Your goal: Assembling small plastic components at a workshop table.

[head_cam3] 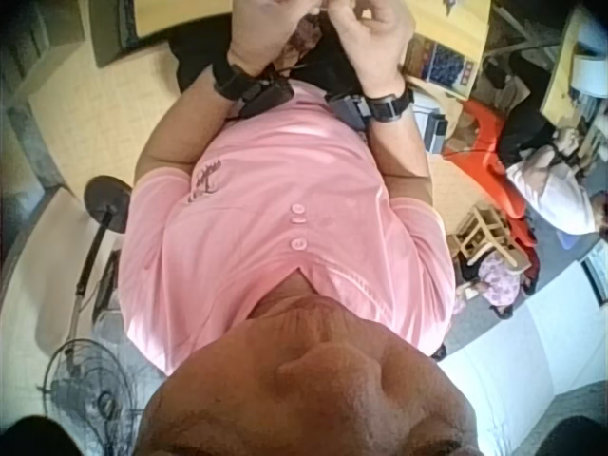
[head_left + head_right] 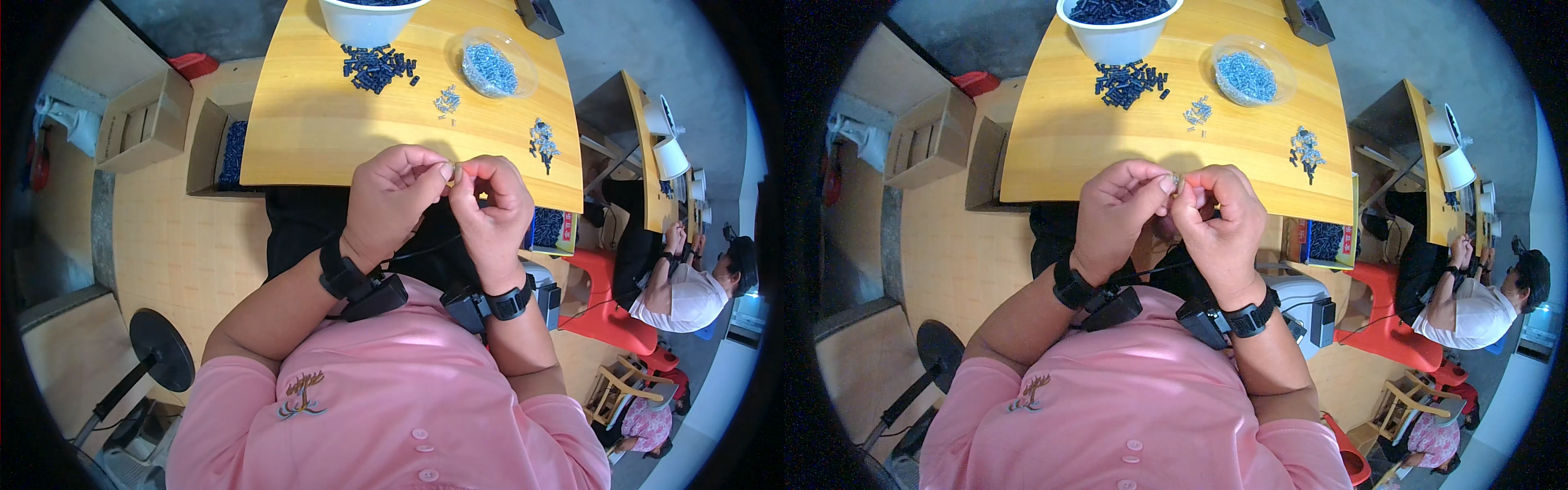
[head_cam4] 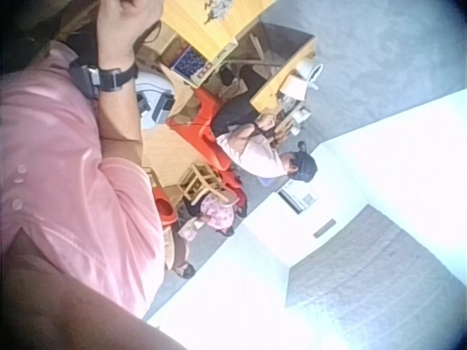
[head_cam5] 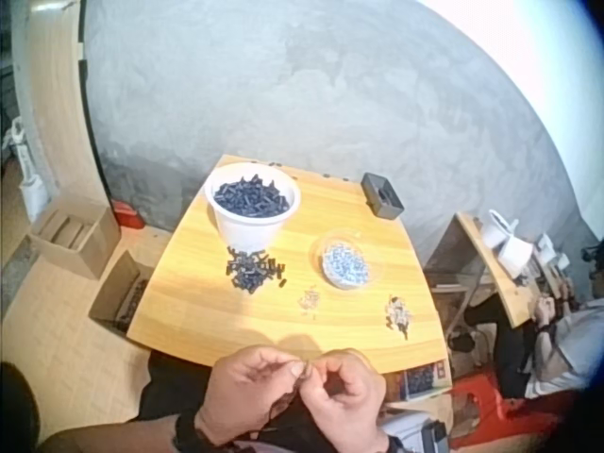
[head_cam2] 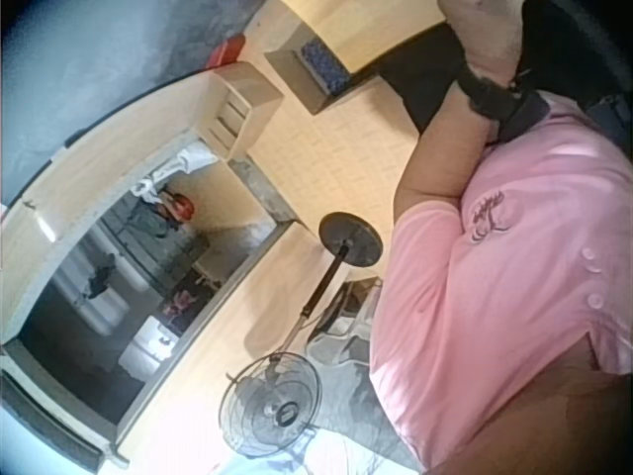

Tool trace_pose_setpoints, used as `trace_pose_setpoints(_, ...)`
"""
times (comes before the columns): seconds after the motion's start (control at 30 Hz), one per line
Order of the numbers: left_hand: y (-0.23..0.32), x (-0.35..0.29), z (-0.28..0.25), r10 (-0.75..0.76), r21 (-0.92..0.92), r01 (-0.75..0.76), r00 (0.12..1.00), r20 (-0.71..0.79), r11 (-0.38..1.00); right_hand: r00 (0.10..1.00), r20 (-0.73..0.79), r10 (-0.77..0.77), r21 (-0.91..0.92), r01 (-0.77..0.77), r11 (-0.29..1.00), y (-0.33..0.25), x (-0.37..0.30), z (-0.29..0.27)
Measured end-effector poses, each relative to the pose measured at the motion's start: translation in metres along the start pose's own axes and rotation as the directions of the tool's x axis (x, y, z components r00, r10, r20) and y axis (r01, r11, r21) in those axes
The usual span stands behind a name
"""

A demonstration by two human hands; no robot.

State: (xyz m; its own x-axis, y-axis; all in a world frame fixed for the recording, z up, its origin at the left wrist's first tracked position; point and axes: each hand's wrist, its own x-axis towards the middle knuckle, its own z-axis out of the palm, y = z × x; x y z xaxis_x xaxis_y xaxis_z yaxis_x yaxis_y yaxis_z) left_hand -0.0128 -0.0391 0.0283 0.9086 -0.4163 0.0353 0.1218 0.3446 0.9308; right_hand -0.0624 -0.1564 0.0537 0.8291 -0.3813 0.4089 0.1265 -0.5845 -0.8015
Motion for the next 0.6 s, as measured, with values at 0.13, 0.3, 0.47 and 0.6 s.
trace_pose_setpoints(0.13,0.0034,0.0008,-0.0004,-0.121,-0.154,0.125,0.992,0.035,0.980,1.000,-0.010,-0.027,0.027,0.027,0.999,0.0065,-0.0002,0.0018)
trace_pose_setpoints(0.3,0.0038,0.0009,-0.0005,-0.122,-0.168,0.125,0.992,0.023,0.978,0.999,-0.008,-0.037,0.025,0.037,0.999,0.0041,0.0011,0.0025)
trace_pose_setpoints(0.47,0.0001,0.0015,-0.0036,-0.135,-0.194,0.141,0.990,0.045,0.971,0.995,0.038,0.091,0.161,-0.096,0.982,0.0093,-0.0015,0.0028)
trace_pose_setpoints(0.6,0.0029,0.0005,-0.0033,-0.148,-0.158,0.155,0.988,0.052,0.975,0.967,0.090,0.240,0.331,-0.256,0.908,0.0091,-0.0034,0.0023)
